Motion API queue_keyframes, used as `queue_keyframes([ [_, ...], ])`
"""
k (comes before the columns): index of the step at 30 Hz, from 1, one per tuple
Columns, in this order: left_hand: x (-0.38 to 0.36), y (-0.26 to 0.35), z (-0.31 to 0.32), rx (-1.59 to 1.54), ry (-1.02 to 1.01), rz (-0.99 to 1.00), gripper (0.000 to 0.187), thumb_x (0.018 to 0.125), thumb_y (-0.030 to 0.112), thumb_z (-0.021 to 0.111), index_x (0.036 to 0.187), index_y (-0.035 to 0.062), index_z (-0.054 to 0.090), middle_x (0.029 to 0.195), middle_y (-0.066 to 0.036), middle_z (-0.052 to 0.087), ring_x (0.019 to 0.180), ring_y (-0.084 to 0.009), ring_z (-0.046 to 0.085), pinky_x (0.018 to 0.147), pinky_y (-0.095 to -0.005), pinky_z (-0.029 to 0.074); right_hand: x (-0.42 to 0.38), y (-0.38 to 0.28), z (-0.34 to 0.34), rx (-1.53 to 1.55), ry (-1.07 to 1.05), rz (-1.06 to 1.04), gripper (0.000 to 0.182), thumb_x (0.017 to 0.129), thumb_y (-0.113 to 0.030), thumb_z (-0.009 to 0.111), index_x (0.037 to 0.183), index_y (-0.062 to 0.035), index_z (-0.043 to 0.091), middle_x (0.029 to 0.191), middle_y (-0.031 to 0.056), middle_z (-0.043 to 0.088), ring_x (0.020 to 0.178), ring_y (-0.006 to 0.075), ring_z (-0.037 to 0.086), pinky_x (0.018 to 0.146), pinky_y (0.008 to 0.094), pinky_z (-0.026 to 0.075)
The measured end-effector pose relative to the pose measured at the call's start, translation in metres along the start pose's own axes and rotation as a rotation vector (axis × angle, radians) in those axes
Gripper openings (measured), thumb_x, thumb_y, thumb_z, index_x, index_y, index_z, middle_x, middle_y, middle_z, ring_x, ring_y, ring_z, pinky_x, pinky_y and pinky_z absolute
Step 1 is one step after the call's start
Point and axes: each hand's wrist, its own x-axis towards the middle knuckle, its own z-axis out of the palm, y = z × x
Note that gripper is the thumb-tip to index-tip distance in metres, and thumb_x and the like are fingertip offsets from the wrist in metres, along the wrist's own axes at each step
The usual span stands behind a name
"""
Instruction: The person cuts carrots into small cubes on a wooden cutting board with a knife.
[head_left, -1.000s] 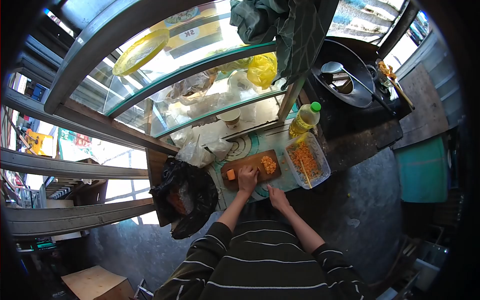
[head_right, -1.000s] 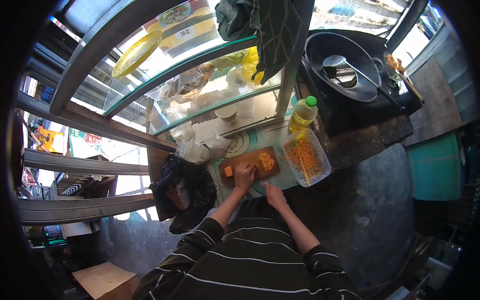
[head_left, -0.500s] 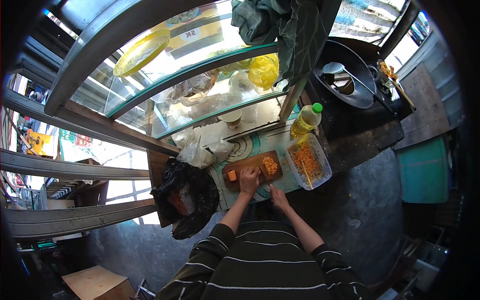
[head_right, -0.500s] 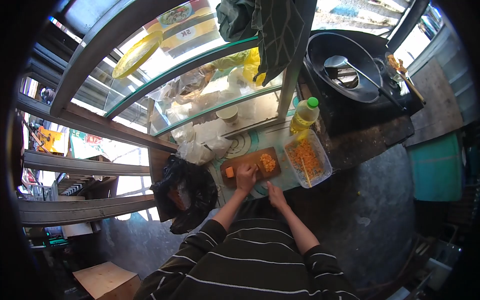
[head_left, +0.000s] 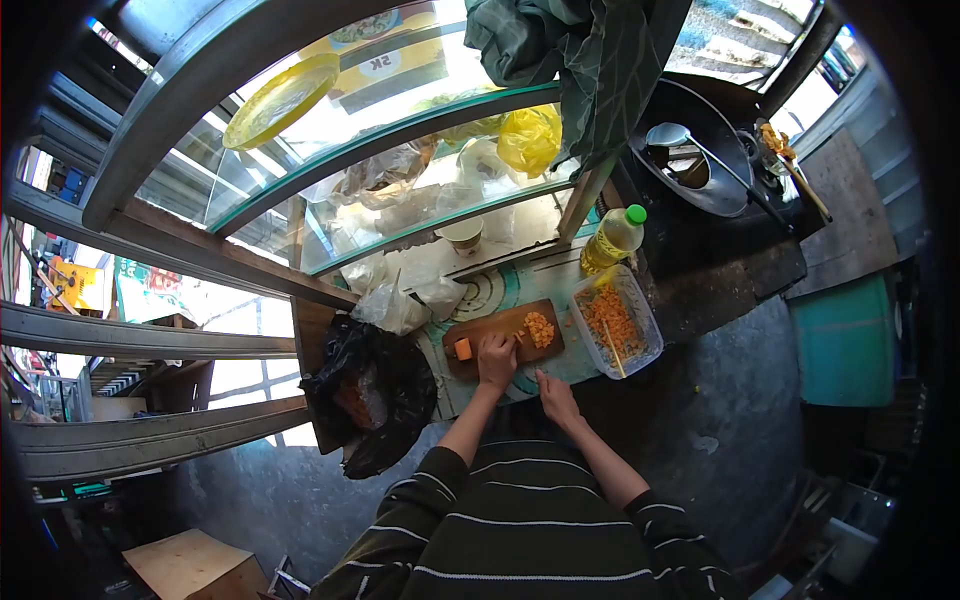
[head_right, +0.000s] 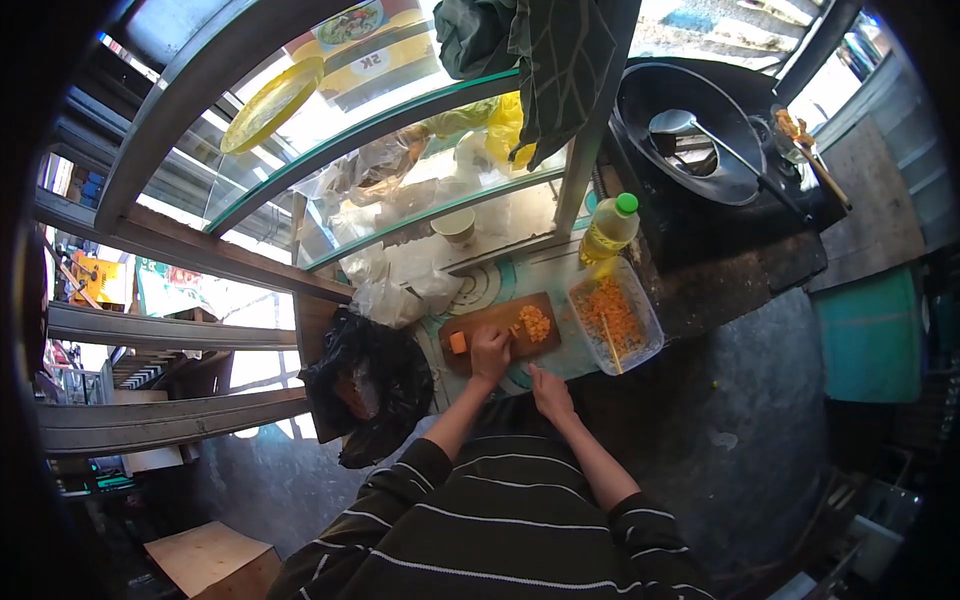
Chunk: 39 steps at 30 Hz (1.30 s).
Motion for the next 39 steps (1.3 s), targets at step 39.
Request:
queue_keyframes([
  [39,-0.001,-0.002,0.0,-0.023,0.088,-0.029,0.015,0.066,0.011,0.066,0.079,0.0044,0.064,0.07,-0.009,0.052,0.071,-0.0272,0.052,0.065,-0.0375,0.041,0.032,-0.009,0.001,0.03,-0.059,0.03,0.06,0.09,-0.046,0.029,0.084,0.0036,0.061,0.087,0.0278,0.057,0.09,0.0433,0.052,0.076,0.048,0.04],
])
